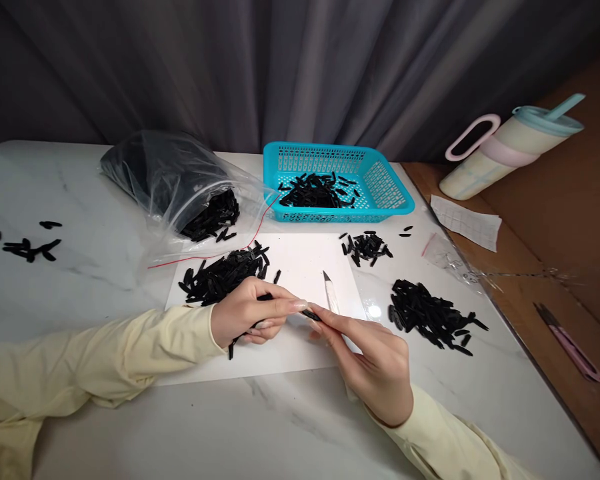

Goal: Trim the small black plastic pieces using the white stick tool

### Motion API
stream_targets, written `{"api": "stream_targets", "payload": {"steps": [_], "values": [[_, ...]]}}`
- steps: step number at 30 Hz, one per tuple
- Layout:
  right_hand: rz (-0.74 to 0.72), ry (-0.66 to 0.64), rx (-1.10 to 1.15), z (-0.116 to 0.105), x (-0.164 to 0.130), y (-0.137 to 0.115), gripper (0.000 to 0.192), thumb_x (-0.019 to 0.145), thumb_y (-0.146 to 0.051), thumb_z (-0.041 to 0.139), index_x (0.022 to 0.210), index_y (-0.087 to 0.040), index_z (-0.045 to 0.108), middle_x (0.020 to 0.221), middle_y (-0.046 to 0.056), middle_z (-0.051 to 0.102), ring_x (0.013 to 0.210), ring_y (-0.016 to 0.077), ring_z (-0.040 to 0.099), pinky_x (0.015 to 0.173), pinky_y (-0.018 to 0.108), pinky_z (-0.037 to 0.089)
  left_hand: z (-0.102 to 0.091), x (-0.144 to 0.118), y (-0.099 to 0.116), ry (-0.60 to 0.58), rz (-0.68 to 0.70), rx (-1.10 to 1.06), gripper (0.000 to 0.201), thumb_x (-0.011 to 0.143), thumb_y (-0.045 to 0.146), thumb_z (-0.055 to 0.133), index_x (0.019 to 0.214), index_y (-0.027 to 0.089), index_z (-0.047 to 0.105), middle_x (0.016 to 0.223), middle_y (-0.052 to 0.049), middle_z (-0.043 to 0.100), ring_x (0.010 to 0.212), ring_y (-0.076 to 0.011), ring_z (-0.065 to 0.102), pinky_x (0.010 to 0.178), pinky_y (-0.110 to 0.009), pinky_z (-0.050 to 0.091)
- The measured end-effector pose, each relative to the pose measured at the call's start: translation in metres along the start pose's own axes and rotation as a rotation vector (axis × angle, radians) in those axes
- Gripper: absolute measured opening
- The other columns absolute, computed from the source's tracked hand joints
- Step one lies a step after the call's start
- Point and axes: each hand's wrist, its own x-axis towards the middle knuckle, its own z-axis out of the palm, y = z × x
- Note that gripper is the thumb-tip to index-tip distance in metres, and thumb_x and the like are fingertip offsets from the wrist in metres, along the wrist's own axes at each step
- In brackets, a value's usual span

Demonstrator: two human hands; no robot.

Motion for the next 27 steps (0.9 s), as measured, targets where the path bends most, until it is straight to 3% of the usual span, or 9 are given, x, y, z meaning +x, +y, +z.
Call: {"api": "stream_targets", "payload": {"steps": [7, 14, 27], "values": [[-0.025, 0.049, 0.062, 0.0016, -0.0004, 0.0034, 0.027, 0.081, -0.003, 0.057, 0.103, -0.017, 0.064, 0.073, 0.001, 0.071, 0.056, 0.0121, 0.065, 0.051, 0.021, 0.053, 0.0012, -0.0001, 0.0007, -0.009, 0.013, -0.005, 0.025, 0.074, 0.033, 0.066, 0.064, 0.010, 0.063, 0.037, 0.009, 0.032, 0.028, -0.0009, 0.026, 0.025, -0.011, 0.016], [-0.031, 0.064, 0.068, 0.0010, -0.0002, 0.0018, 0.026, 0.080, -0.001, 0.058, 0.100, -0.016, 0.065, 0.073, 0.001, 0.071, 0.056, 0.0114, 0.066, 0.054, 0.019, 0.054, -0.0007, -0.0006, -0.0014, -0.016, 0.012, 0.013, 0.022, 0.074, 0.028, 0.066, 0.084, 0.009, 0.069, 0.037, 0.010, 0.032, 0.029, -0.0010, 0.026, 0.026, -0.011, 0.017], [0.032, 0.070, 0.071, 0.0016, -0.0017, 0.0012, 0.019, 0.079, -0.003, 0.059, 0.091, -0.018, 0.064, 0.069, 0.000, 0.071, 0.054, 0.0127, 0.066, 0.052, 0.022, 0.055, -0.0009, -0.0003, 0.0001, -0.042, -0.007, -0.020, 0.024, 0.073, 0.029, 0.067, 0.085, 0.008, 0.070, 0.037, 0.009, 0.032, 0.029, -0.0012, 0.027, 0.026, -0.011, 0.018]]}}
